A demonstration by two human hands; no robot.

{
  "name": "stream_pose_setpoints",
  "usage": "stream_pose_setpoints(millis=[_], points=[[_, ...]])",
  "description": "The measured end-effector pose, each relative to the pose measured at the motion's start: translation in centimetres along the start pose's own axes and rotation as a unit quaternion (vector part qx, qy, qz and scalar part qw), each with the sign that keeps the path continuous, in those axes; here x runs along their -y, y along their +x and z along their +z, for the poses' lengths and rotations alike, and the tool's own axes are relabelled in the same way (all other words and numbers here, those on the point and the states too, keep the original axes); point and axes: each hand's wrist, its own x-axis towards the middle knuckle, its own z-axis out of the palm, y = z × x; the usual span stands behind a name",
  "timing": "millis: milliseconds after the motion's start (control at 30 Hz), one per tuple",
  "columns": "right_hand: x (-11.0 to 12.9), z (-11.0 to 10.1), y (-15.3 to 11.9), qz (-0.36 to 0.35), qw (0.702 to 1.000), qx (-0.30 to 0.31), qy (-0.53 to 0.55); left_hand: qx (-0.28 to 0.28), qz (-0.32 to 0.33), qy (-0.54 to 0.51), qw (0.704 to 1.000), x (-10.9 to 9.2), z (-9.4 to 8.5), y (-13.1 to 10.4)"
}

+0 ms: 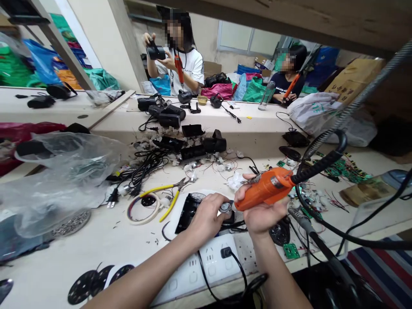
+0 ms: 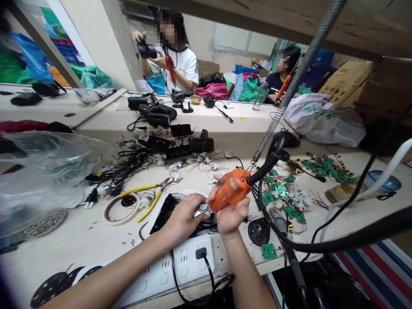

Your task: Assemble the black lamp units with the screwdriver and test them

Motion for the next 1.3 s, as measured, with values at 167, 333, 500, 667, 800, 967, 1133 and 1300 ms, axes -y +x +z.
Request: stream_pose_setpoints(millis=[167, 333, 500, 667, 800, 967, 1133, 1300], points=[[0.1, 0.1, 0.1, 0.009, 0.999, 0.025, -0.020, -0.007, -0.008, -0.014, 1.000, 0.3, 0.1, 0.1], [-0.5, 0.1, 0.2, 0.016, 0.997, 0.070, 0.014, 0.010, -0.021, -0.003, 1.000, 0.3, -0.1, 0.4], [-0.6, 0.3, 0.3, 0.037, 0.995, 0.090, 0.015, 0.003, -0.032, 0.004, 0.999, 0.0, 0.1, 0.6], [-0.2, 0.6, 0.3, 0.043, 0.997, 0.069, 0.005, -0.028, -0.057, 0.017, 0.998, -0.3, 0.8, 0.7], [-0.2, 0.6, 0.1, 0.041, 0.996, 0.084, 0.000, -0.039, -0.067, 0.017, 0.997, -0.4, 0.9, 0.8], [0.8, 0.7, 0.0, 0.030, 0.996, 0.081, 0.001, -0.048, -0.081, 0.015, 0.995, -0.4, 1.0, 0.9], [2.1, 1.7, 0.3, 0.022, 0.994, 0.100, 0.040, -0.049, -0.068, 0.016, 0.996, -0.1, 0.9, 0.5], [0.3, 2.5, 0.3, 0.069, 0.989, 0.122, 0.054, -0.049, -0.068, 0.023, 0.996, 0.4, 0.4, -0.3]])
